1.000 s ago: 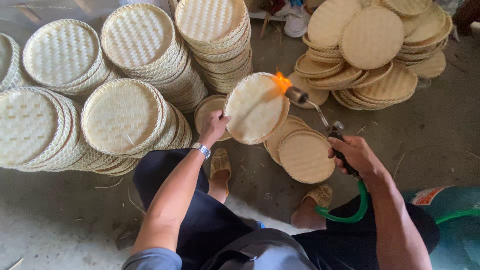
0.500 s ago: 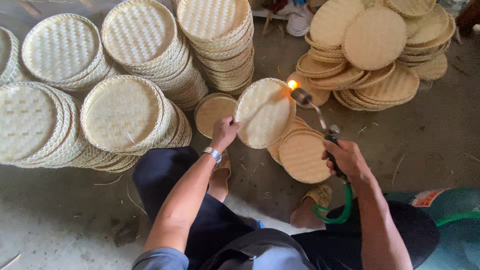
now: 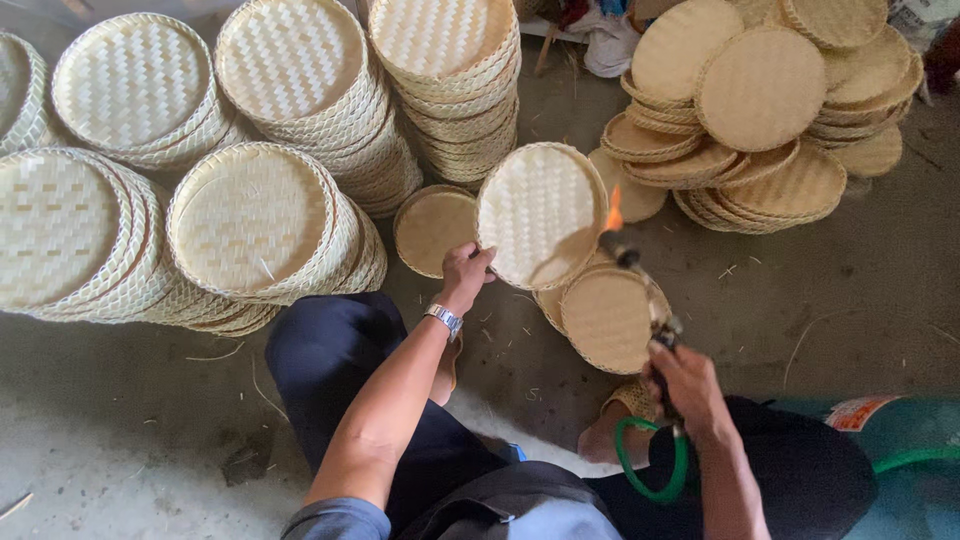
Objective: The person uses a handheld blowtorch to apply flame to the surface of round woven baskets. They pick up each basket from a stack, rotate it while heating the surface, and place it onto a separate pile after treatment.
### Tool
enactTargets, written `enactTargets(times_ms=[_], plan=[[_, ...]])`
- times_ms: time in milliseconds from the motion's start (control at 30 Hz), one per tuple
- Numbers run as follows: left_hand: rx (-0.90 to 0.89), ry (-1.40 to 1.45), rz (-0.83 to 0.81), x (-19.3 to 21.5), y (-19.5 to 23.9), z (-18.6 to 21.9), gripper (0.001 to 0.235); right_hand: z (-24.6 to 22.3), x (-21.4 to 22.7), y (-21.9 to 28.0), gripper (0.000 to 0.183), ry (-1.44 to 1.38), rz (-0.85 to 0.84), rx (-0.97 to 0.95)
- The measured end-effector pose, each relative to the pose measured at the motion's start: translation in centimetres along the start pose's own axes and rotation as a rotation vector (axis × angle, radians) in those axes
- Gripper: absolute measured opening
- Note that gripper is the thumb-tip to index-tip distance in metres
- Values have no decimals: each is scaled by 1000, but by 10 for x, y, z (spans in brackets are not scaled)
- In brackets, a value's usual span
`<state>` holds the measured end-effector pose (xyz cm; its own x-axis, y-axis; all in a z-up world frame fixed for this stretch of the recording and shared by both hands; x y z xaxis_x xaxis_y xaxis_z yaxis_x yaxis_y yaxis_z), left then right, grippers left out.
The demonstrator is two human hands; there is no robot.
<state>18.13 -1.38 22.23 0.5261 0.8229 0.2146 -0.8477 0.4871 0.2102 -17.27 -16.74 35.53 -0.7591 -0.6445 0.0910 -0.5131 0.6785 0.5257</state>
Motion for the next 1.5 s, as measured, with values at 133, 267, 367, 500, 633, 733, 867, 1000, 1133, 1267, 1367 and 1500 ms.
enactTargets(times_ms=[133, 267, 367, 500, 633, 733, 867, 1000, 1133, 1267, 1367, 1500], plan=[[65, 172, -17, -4, 2, -9, 17, 7, -8, 11, 37, -11, -98, -70], [74, 86, 21, -16, 14, -20, 20, -30, -31, 0, 36, -27, -73, 102], [178, 190, -91, -37, 21, -32, 15, -54, -58, -7, 34, -9, -156, 200], [233, 387, -183, -48, 28, -46, 18, -54, -69, -1, 32, 109, -259, 216], [294, 632, -243, -47, 40, -46, 22, -46, -45, -13, 32, -10, -107, 285], [324, 710, -272, -52, 63, -33, 24, -38, -29, -28, 32, -207, 65, 412], [375, 809, -356, -67, 99, -9, 26, -29, -16, -44, 31, -249, 180, 438], [355, 797, -430, -78, 130, 9, 29, -23, -19, -51, 29, -337, 163, 434], [319, 810, -537, -87, 151, 21, 37, -25, -17, -54, 27, -356, 117, 468], [383, 246, -475, -68, 151, 15, 64, -35, 5, -49, 23, -205, 113, 512], [54, 1, -116, -28, 124, 30, 100, -44, 26, -47, 24, -82, 90, 469], [-501, -343, -76, -5, 84, 80, 82, -48, 31, -40, 25, 42, 18, 396]])
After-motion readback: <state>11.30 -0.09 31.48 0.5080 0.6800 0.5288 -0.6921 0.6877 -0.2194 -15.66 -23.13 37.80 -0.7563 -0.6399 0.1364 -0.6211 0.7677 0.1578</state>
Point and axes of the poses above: each hand's wrist, its own y-axis away from the middle knuckle, its own x-axis out of the back of the hand, z = x × y, the point moved 4 cm from there along -y, towards the middle knuckle, and after that the axes turned 13 degrees about -y, right-handed, at the moved point
